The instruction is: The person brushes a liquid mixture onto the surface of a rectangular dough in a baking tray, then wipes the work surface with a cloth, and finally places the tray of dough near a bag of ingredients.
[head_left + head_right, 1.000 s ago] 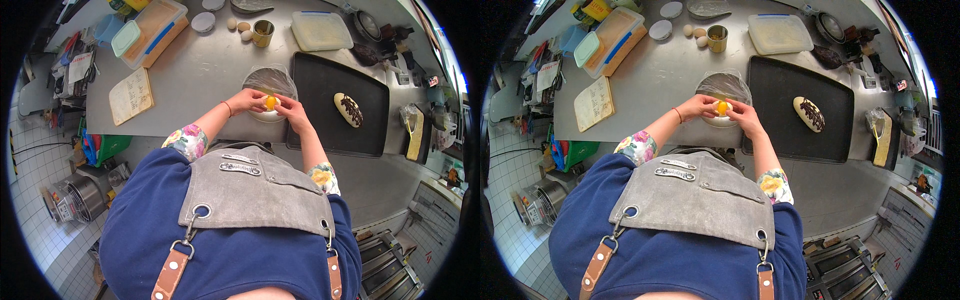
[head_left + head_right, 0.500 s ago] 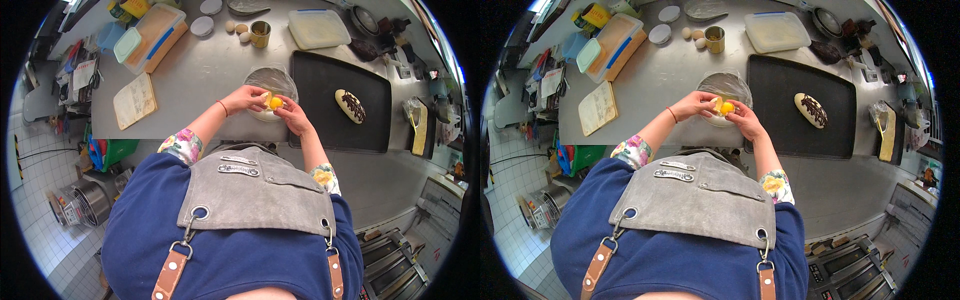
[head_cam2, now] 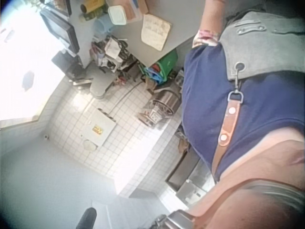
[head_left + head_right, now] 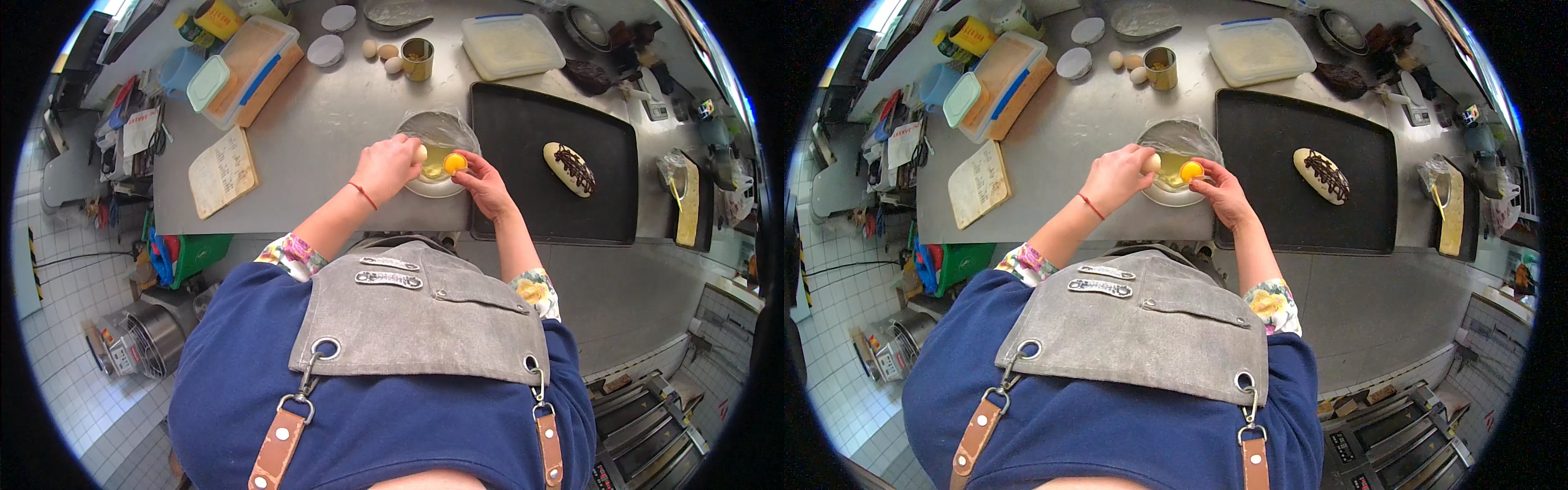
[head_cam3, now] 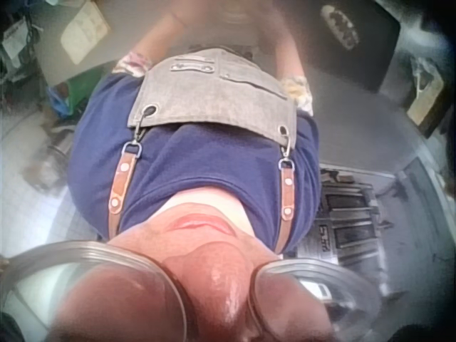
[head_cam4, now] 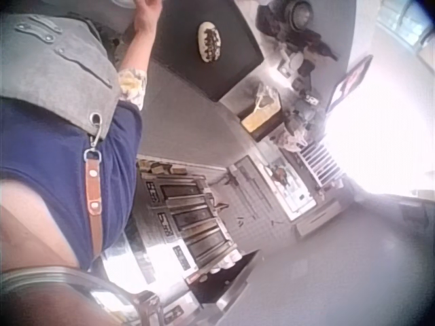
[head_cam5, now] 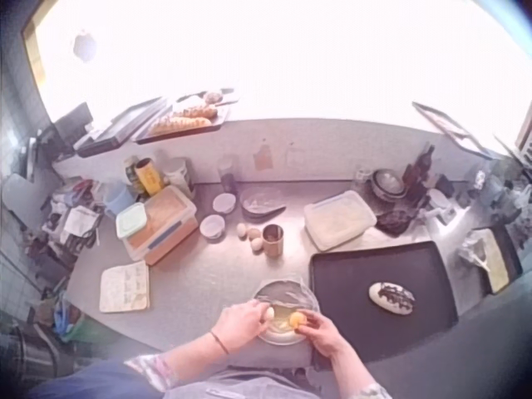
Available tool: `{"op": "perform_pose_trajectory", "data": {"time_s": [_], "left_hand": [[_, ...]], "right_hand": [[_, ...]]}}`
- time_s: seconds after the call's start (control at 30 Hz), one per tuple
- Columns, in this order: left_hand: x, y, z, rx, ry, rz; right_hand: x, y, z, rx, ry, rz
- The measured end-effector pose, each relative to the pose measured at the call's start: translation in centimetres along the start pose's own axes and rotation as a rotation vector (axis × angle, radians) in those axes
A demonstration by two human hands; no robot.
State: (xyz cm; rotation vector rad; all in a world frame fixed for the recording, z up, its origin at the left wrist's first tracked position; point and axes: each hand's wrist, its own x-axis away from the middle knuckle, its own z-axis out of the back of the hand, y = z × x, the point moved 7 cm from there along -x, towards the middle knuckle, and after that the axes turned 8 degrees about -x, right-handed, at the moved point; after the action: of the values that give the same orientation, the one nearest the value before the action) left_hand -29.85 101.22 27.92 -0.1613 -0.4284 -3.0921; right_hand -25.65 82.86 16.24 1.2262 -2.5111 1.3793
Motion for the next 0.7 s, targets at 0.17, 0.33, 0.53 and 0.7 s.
{"op": "perform_pose_trajectory", "data": {"time_s": [0.17,0.33,0.53,0.7], "left_hand": [[-1.2,-0.7,-2.9,0.65,-0.182,0.013],[-1.7,-1.5,-6.8,1.095,-0.352,0.023],[-2.0,-1.7,-7.8,0.979,-0.37,-0.024],[-2.3,-2.6,-6.2,0.369,-0.218,0.003]], "right_hand": [[0.6,-1.3,-0.3,0.112,0.028,0.031],[1.1,-2.1,-0.5,0.099,0.025,0.041],[0.9,-2.2,-0.9,0.127,0.036,0.051],[0.7,-1.9,-0.7,0.132,0.025,0.048]]}}
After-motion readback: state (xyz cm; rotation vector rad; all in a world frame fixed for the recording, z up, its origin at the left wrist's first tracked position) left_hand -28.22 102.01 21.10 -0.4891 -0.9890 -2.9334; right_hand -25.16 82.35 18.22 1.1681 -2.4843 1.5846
